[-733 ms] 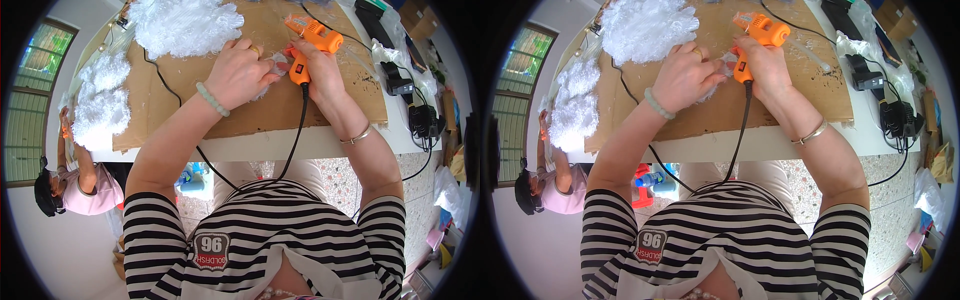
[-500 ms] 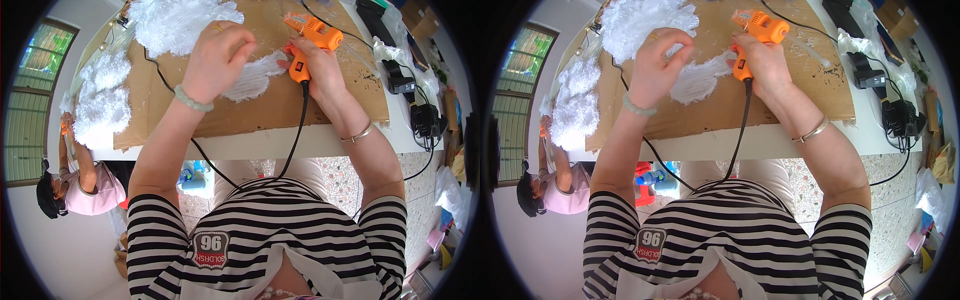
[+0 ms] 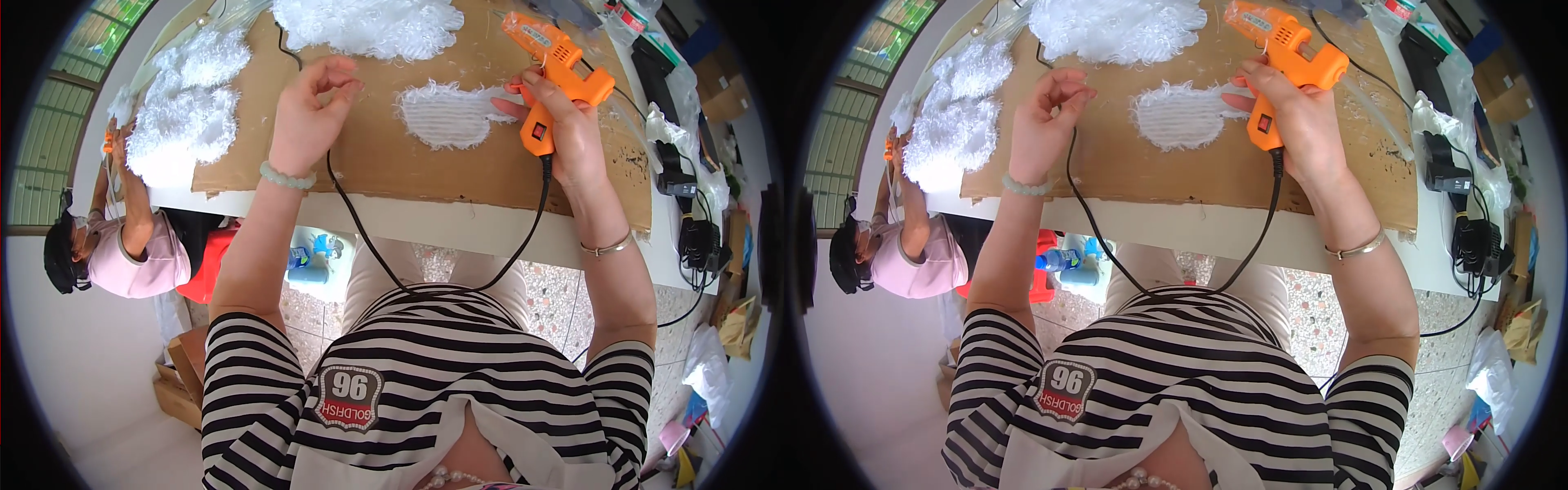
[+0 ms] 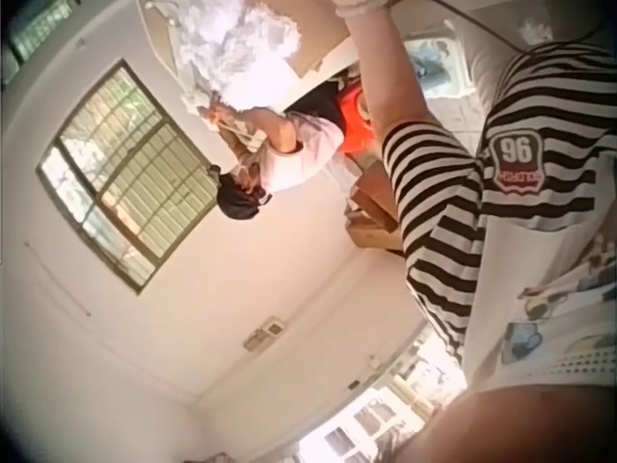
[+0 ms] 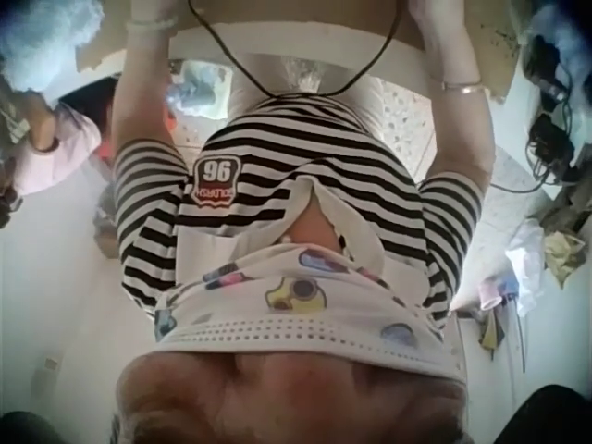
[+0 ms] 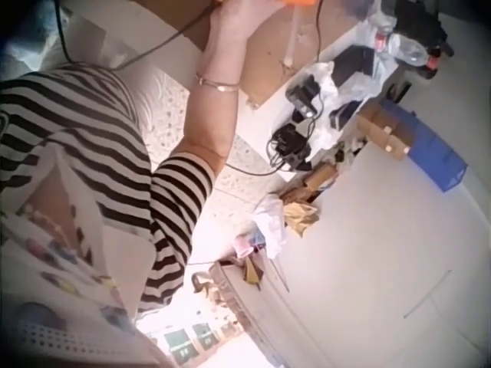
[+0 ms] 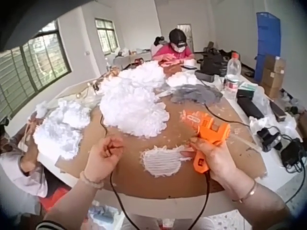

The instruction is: Using a hot glue gun to attach white stuffing material to a base.

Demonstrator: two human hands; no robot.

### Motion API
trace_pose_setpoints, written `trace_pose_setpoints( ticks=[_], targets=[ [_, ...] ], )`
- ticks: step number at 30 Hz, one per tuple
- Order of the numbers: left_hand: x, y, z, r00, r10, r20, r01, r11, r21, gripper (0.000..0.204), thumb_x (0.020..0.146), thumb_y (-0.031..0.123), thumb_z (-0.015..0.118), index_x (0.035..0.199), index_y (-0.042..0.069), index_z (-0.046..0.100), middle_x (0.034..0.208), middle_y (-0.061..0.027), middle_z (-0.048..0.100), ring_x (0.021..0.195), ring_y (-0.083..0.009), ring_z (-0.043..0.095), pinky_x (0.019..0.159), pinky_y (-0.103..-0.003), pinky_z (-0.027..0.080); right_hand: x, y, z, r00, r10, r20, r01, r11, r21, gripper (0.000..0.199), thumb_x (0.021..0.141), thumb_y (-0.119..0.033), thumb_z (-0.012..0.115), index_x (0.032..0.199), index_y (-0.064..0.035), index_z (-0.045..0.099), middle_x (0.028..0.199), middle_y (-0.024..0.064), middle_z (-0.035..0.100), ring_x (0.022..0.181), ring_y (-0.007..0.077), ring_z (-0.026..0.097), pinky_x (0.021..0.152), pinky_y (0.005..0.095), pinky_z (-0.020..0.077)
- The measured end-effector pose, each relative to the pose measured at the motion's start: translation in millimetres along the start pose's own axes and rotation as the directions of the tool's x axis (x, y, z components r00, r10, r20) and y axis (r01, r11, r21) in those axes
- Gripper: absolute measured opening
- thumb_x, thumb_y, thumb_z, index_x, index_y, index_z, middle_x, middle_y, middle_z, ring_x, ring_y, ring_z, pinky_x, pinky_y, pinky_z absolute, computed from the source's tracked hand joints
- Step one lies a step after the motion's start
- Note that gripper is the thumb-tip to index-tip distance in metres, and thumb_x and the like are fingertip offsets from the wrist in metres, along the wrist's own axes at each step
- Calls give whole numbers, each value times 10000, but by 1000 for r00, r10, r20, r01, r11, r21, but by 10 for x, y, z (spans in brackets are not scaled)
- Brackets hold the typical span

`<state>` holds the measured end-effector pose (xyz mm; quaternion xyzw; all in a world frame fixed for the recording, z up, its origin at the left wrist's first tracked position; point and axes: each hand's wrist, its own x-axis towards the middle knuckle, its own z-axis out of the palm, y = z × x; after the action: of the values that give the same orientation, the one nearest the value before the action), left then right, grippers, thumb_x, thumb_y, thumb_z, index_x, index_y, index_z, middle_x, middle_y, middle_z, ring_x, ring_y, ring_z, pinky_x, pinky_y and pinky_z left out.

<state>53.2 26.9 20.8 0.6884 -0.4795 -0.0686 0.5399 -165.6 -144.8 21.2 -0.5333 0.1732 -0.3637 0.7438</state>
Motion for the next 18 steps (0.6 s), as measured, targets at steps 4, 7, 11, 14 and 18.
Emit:
trace_pose_setpoints(
  ticks=[4, 7, 11, 14, 18],
  targets=[
    [-79, -14, 11, 982, 8, 186, -55, 967, 248, 370, 778, 92, 607, 1143, 95, 545, 874, -85, 646, 748, -153, 605, 651, -236, 468, -77, -123, 47, 977, 56, 207, -48, 998, -47, 184, 832, -108, 553, 959, 25, 545, 923, 116, 566, 881, 222, 583, 819, 443, 523],
    [-33, 14, 97, 972, 77, 221, -135, 957, 257, 425, 749, 120, 623, 1165, 119, 535, 862, -84, 641, 749, -222, 600, 659, -306, 477, -139, -197, 80, 944, 165, 286, -124, 980, -154, 176, 821, -110, 565, 951, 10, 560, 908, 111, 572, 874, 220, 588, 782, 411, 530],
    [99, -38, 242, 962, 64, 266, -133, 959, 252, 419, 750, 108, 604, 1163, 120, 535, 847, -75, 637, 740, -265, 592, 678, -363, 475, -220, -217, 141, 926, 263, 270, -155, 919, -363, 224, 817, -154, 621, 971, 2, 572, 873, 83, 590, 798, 186, 596, 707, 320, 517],
    [219, -125, 318, 937, 119, 329, -219, 933, 286, 444, 763, 76, 596, 1198, 136, 524, 830, -67, 626, 749, -183, 584, 698, -305, 468, -246, -207, 174, 920, 326, 217, -176, 839, -515, 262, 843, -197, 630, 995, 5, 562, 834, 57, 600, 767, 139, 575, 652, 287, 493],
    [293, -177, 372, 945, 48, 324, -117, 974, 196, 386, 761, 59, 563, 1144, 111, 555, 754, -69, 619, 715, -208, 586, 681, -322, 473, -230, -214, 231, 910, 371, 188, -201, 789, -581, 249, 845, -181, 626, 1004, 0, 562, 837, 50, 600, 773, 127, 570, 679, 274, 484]
  ],
)
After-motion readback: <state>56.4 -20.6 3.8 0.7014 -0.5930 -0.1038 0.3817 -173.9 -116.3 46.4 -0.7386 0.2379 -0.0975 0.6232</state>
